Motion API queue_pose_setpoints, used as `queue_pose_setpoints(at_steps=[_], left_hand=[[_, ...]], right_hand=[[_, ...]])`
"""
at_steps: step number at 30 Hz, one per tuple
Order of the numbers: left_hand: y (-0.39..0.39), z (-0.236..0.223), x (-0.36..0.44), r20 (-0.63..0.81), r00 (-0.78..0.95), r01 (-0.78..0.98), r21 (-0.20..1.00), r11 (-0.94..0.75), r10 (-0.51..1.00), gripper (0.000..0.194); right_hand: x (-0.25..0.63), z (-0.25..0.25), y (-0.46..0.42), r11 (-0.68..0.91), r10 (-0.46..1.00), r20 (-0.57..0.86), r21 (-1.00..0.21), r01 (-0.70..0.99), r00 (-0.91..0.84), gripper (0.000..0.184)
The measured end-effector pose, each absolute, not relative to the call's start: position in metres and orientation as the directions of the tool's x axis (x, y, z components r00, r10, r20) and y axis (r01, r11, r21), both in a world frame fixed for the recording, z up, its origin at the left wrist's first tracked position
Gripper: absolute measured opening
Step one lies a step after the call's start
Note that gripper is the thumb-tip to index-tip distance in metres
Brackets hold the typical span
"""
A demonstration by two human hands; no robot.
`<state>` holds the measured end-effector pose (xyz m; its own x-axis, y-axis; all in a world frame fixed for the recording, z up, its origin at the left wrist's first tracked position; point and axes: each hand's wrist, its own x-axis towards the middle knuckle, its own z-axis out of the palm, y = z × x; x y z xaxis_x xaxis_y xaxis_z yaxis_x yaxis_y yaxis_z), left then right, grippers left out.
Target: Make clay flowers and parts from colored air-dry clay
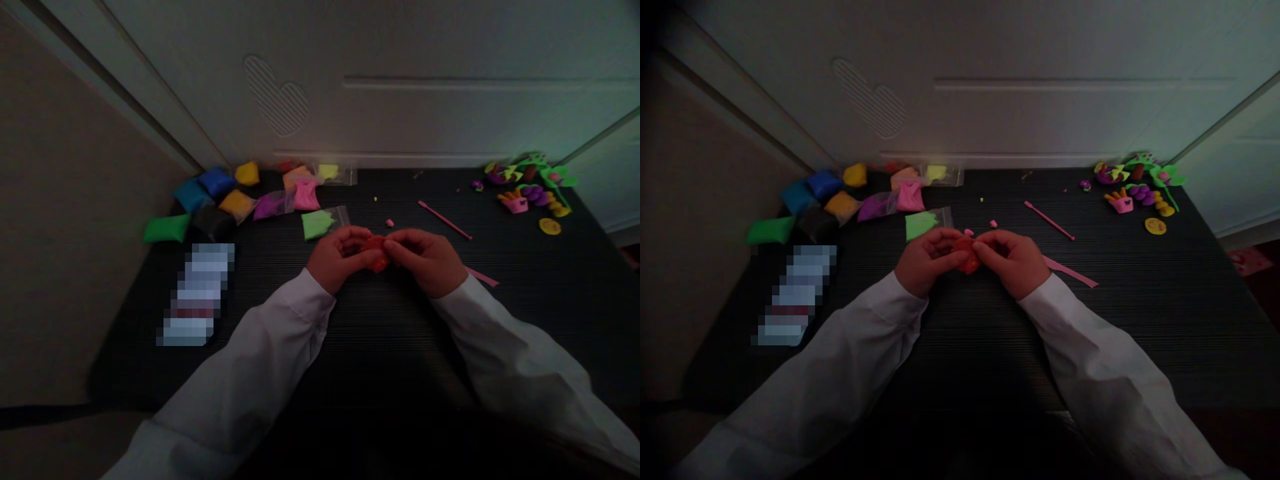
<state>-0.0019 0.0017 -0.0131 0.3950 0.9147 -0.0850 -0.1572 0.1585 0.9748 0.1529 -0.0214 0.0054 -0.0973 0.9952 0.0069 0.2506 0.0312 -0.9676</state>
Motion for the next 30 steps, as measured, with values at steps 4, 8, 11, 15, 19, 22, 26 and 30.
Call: queue_pose_setpoints(at_steps=[4, 8, 11, 15, 19, 22, 26, 30], left_hand=[[0.0030, -0.0132, -0.0032, -0.127, 0.409, -0.055, 0.985, 0.163, 0.904, 0.019], [0.0021, -0.0121, -0.0051, -0.130, 0.418, -0.014, 0.989, 0.150, 0.899, 0.015], [0.0014, -0.0133, -0.0060, -0.121, 0.442, -0.003, 0.991, 0.136, 0.889, 0.014], [0.0017, -0.0160, -0.0051, -0.084, 0.446, -0.061, 0.990, 0.124, 0.891, 0.016], [0.0025, -0.0157, -0.0041, -0.065, 0.401, -0.085, 0.991, 0.108, 0.914, 0.019], [0.0020, -0.0142, -0.0048, -0.064, 0.403, -0.046, 0.995, 0.090, 0.913, 0.016], [0.0001, -0.0135, -0.0062, -0.053, 0.420, 0.005, 0.998, 0.056, 0.906, 0.014], [-0.0006, -0.0131, -0.0060, -0.039, 0.409, 0.038, 0.999, 0.025, 0.912, 0.015]], right_hand=[[0.1519, 0.0053, -0.0221, 0.042, 0.997, 0.027, -0.972, 0.231, -0.068, 0.017], [0.1516, 0.0064, -0.0235, -0.001, 0.990, -0.024, -0.987, 0.162, -0.136, 0.019], [0.1508, 0.0066, -0.0248, -0.015, 0.988, -0.039, -0.987, 0.160, -0.146, 0.020], [0.1496, 0.0058, -0.0251, 0.016, 0.994, -0.005, -0.983, 0.184, -0.111, 0.018], [0.1487, 0.0043, -0.0240, 0.049, 0.994, 0.027, -0.973, 0.224, -0.102, 0.016], [0.1477, 0.0030, -0.0243, 0.046, 0.994, 0.025, -0.977, 0.206, -0.106, 0.020], [0.1465, 0.0022, -0.0263, 0.035, 0.992, 0.006, -0.972, 0.230, -0.128, 0.024], [0.1457, 0.0026, -0.0274, 0.027, 0.993, 0.001, -0.972, 0.233, -0.114, 0.022]])
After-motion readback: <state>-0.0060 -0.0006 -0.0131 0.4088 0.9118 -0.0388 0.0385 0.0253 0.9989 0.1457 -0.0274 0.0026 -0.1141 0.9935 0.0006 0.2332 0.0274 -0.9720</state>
